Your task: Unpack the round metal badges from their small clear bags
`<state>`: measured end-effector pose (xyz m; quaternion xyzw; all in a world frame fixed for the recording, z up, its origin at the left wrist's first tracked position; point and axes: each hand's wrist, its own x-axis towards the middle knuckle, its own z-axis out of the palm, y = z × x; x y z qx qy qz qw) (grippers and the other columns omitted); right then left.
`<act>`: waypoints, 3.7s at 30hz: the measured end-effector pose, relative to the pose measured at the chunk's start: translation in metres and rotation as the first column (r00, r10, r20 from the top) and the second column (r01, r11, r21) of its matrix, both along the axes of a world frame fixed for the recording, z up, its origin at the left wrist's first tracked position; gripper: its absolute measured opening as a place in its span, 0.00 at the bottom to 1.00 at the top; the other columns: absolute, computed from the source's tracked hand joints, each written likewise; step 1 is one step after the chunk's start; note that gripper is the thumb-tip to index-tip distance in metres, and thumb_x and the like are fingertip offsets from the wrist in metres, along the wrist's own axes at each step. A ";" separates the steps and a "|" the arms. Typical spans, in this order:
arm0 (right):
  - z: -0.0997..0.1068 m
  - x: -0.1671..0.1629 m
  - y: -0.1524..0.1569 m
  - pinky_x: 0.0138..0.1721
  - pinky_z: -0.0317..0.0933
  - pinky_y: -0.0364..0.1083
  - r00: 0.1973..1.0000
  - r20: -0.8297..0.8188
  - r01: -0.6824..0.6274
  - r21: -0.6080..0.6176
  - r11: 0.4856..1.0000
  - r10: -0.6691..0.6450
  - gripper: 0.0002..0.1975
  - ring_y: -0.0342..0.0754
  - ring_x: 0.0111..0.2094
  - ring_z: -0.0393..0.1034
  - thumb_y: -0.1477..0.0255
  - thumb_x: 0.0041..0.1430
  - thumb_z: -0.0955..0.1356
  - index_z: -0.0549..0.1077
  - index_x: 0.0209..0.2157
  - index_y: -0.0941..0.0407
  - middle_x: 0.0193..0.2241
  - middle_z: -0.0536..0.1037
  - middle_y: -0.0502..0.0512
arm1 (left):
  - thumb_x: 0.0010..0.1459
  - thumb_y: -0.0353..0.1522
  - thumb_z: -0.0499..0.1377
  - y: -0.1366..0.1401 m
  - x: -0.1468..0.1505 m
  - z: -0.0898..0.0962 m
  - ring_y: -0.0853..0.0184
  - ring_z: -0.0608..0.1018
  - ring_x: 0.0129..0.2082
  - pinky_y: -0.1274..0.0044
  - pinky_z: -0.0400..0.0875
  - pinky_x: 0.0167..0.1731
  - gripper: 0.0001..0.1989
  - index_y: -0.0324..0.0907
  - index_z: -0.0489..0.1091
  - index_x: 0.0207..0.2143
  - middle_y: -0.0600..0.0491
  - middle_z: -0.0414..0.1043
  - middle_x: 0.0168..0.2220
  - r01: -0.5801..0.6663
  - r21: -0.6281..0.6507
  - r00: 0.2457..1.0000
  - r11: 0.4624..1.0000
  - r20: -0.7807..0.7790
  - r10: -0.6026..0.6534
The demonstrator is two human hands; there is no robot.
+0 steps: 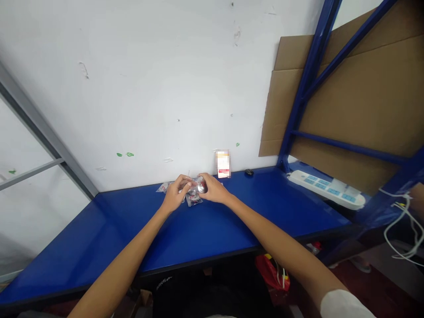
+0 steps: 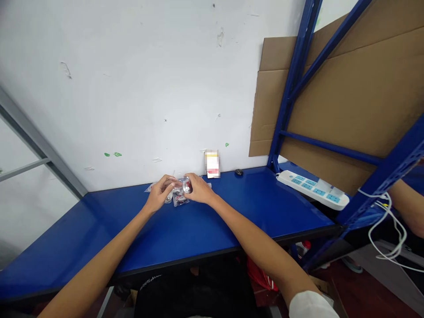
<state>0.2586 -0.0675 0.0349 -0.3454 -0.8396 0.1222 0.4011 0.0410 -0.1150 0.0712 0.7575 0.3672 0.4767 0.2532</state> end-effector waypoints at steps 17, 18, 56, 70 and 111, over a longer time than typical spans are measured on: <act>0.004 0.005 0.002 0.56 0.65 0.55 0.999 0.047 -0.025 0.066 0.997 0.022 0.34 0.59 0.55 0.71 0.70 0.55 0.76 0.65 0.61 0.54 0.55 0.75 0.63 | 0.72 0.45 0.55 0.006 -0.008 -0.002 0.55 0.83 0.49 0.66 0.78 0.48 0.17 0.44 0.73 0.52 0.46 0.82 0.49 0.110 -0.074 0.994 0.991 0.021 -0.109; 0.004 0.006 0.002 0.56 0.65 0.55 0.998 0.053 -0.027 0.072 0.997 0.023 0.34 0.59 0.54 0.71 0.70 0.55 0.76 0.65 0.61 0.55 0.55 0.74 0.63 | 0.72 0.45 0.55 0.006 -0.008 -0.001 0.54 0.82 0.49 0.66 0.77 0.48 0.18 0.44 0.73 0.52 0.46 0.82 0.48 0.121 -0.078 0.992 0.990 0.028 -0.120; 0.001 0.009 0.003 0.61 0.59 0.60 0.987 0.157 -0.054 0.081 0.995 0.041 0.41 0.63 0.60 0.67 0.63 0.56 0.77 0.61 0.67 0.54 0.59 0.72 0.65 | 0.72 0.45 0.55 0.010 -0.010 -0.006 0.54 0.83 0.45 0.65 0.74 0.50 0.17 0.43 0.76 0.49 0.48 0.83 0.43 0.146 -0.068 0.988 0.987 -0.040 -0.149; 0.007 0.010 -0.002 0.57 0.63 0.57 0.990 0.126 -0.066 0.078 0.995 0.056 0.37 0.61 0.54 0.70 0.67 0.56 0.77 0.64 0.64 0.55 0.55 0.73 0.63 | 0.71 0.45 0.57 0.013 -0.010 -0.009 0.53 0.82 0.48 0.63 0.75 0.51 0.19 0.41 0.75 0.53 0.44 0.81 0.50 0.255 -0.168 0.965 0.952 0.102 -0.240; 0.003 0.011 0.000 0.54 0.68 0.57 0.993 0.105 -0.062 0.094 0.994 0.052 0.34 0.60 0.53 0.70 0.70 0.59 0.73 0.63 0.65 0.54 0.53 0.72 0.63 | 0.71 0.47 0.56 0.009 -0.010 -0.009 0.60 0.82 0.29 0.70 0.77 0.32 0.23 0.48 0.73 0.62 0.51 0.81 0.36 0.214 -0.196 0.971 0.957 -0.065 -0.231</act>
